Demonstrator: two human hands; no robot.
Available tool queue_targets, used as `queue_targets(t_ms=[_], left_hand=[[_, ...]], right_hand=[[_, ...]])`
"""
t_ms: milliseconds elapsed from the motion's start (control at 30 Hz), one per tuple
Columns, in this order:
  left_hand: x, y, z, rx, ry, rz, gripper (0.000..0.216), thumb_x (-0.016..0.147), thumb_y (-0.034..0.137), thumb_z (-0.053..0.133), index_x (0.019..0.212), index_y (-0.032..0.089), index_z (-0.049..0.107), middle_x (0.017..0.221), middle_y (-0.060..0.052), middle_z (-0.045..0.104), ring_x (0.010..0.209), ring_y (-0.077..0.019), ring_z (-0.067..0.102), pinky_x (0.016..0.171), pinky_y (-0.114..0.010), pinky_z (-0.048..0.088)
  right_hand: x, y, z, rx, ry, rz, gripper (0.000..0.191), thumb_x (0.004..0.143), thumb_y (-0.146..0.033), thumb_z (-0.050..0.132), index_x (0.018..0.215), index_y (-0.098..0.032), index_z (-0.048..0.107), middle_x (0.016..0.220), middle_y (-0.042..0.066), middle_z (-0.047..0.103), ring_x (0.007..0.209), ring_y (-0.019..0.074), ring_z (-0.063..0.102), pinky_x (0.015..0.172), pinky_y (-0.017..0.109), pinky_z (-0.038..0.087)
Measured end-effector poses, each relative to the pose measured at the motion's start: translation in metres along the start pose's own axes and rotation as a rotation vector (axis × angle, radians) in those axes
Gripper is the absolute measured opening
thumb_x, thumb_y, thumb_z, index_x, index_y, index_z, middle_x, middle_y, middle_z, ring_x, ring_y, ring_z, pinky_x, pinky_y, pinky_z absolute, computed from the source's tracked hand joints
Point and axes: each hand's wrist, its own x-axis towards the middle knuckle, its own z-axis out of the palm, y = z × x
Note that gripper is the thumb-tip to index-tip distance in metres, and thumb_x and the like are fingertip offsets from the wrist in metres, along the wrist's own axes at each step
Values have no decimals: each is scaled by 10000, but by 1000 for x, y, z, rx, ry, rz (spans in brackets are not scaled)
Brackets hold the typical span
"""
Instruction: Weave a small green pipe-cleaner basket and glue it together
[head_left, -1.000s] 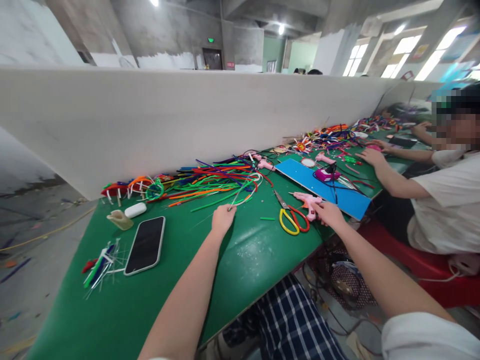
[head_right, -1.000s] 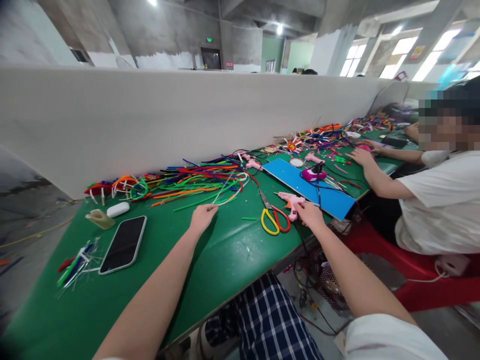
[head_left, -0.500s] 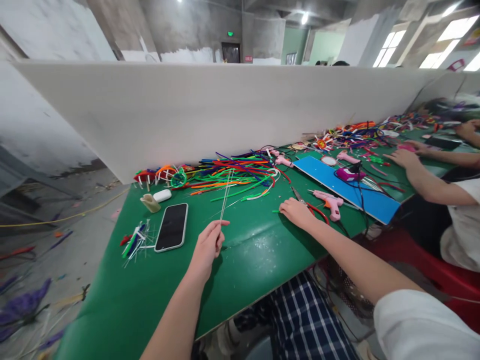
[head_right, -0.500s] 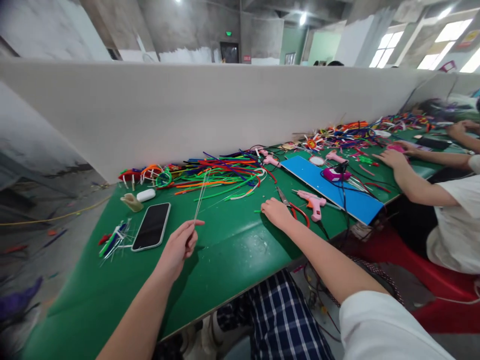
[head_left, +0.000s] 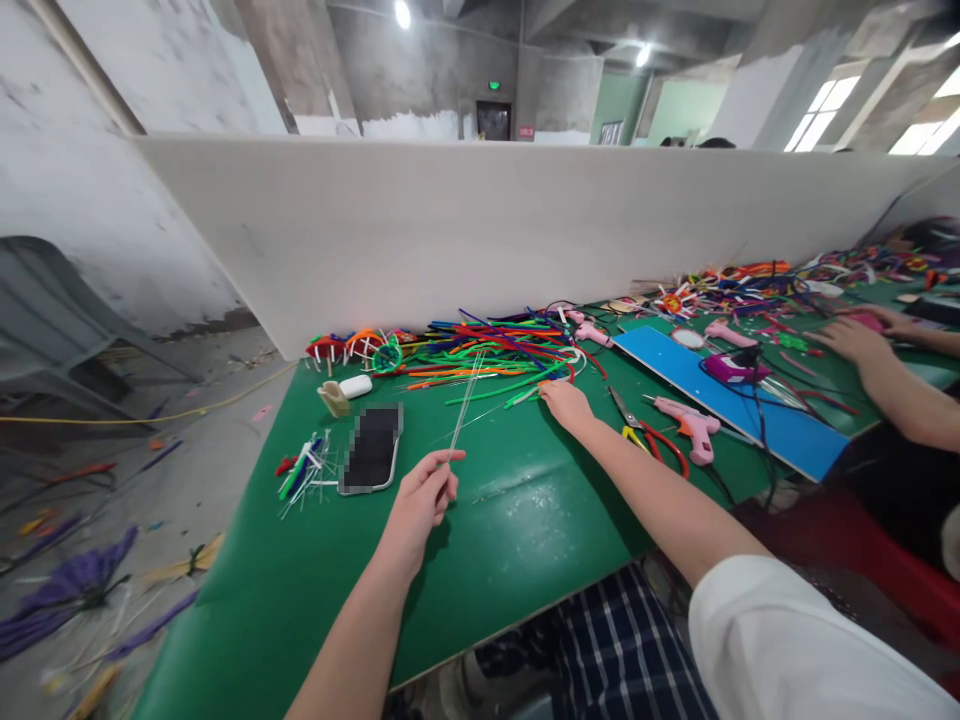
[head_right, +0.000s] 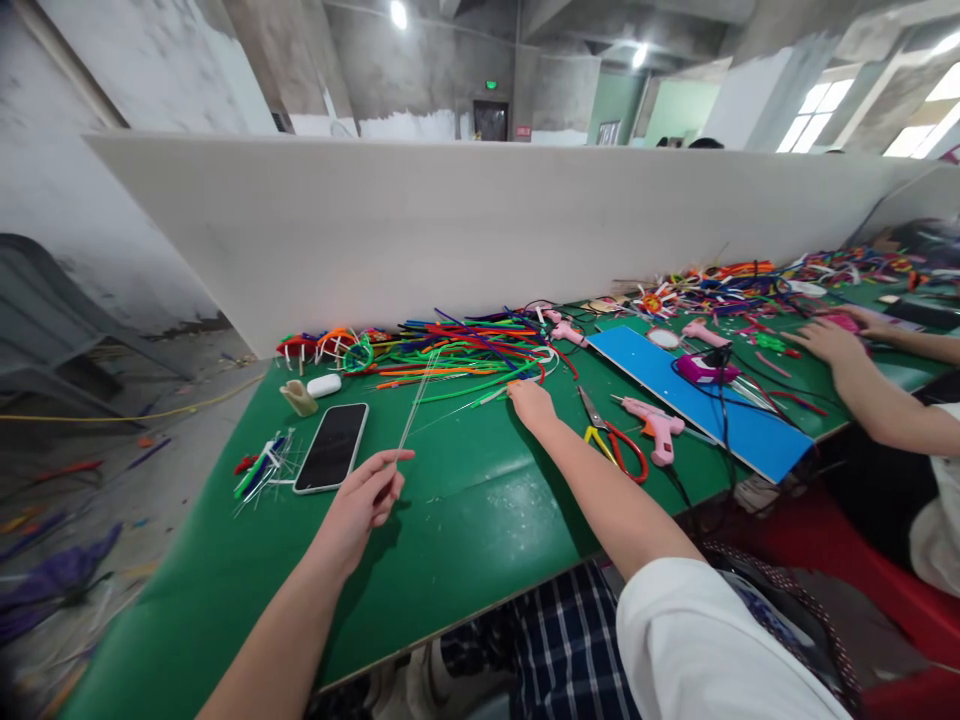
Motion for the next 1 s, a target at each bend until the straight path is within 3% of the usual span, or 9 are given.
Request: queue_targets(t_ms=[133, 233, 367, 400, 467, 567, 633, 800, 1000], left_hand=[[1, -1, 1, -33, -1, 20, 317, 741, 351, 500, 1006, 178, 515, 566, 51, 472, 372, -11, 233, 332, -131, 139], [2, -3, 0, -22, 22, 6, 314, 737, 340, 503, 994, 160, 510, 620, 11, 556, 408, -34, 369, 344, -135, 248], [3, -4, 0, -28, 32, -49, 295, 736, 330, 513, 971, 151, 507, 748, -53, 632, 553, -86, 543, 473, -177, 416], [3, -4, 0, -36, 25, -59, 289, 739, 328, 513, 969, 154, 507, 768, -59, 637, 573, -94, 561, 498, -190, 435], [3, -5, 1, -47, 0, -76, 276, 746, 323, 510, 967, 158, 507, 796, -66, 641, 591, -106, 581, 522, -211, 457], [3, -7, 3, -44, -22, -87, 267, 745, 314, 520, 960, 155, 520, 820, -67, 636, 597, -109, 588, 533, -227, 475], [4, -9, 4, -30, -18, -86, 270, 739, 312, 536, 954, 150, 533, 824, -67, 633, 604, -106, 589, 547, -230, 484], [10, -16, 7, -13, 11, -92, 278, 731, 314, 552, 955, 149, 539, 810, -67, 639, 620, -118, 610, 580, -248, 500], [13, -20, 10, -13, 42, -78, 272, 740, 296, 542, 962, 139, 542, 801, -73, 643, 619, -123, 614, 566, -242, 502]], right_hand=[[4, -17, -6, 47, 28, 27, 237, 813, -145, 408, 851, -179, 639, 888, 76, 627, 889, 179, 508, 748, 255, 357], [-4, -37, -16, 96, 89, 75, 263, 825, -156, 376, 846, -151, 638, 911, 120, 611, 920, 211, 489, 755, 296, 354], [-22, -80, -28, 286, 120, 102, 356, 862, -364, 329, 860, -177, 632, 866, 89, 625, 857, 199, 525, 700, 296, 390], [-26, -92, -30, 591, 56, 97, 374, 848, -407, 354, 851, -163, 638, 846, 89, 633, 818, 189, 544, 679, 288, 402], [-31, -114, -29, 836, -52, 26, 413, 857, -438, 303, 876, -194, 636, 786, 38, 651, 709, 131, 575, 613, 242, 430], [-36, -133, -26, 1431, -198, 6, 289, 756, -411, 513, 872, -176, 637, 742, 24, 650, 657, 113, 578, 593, 234, 450], [-37, -136, -24, 1653, -218, 58, 246, 671, -366, 619, 811, -165, 647, 689, 15, 637, 632, 107, 568, 578, 232, 455], [-38, -131, -23, 1759, -255, 192, 222, 624, -334, 661, 741, -146, 645, 675, 31, 645, 628, 112, 582, 562, 233, 470], [-38, -131, -23, 1739, -230, 235, 212, 615, -338, 664, 691, -145, 626, 650, 28, 648, 586, 114, 589, 569, 258, 481]])
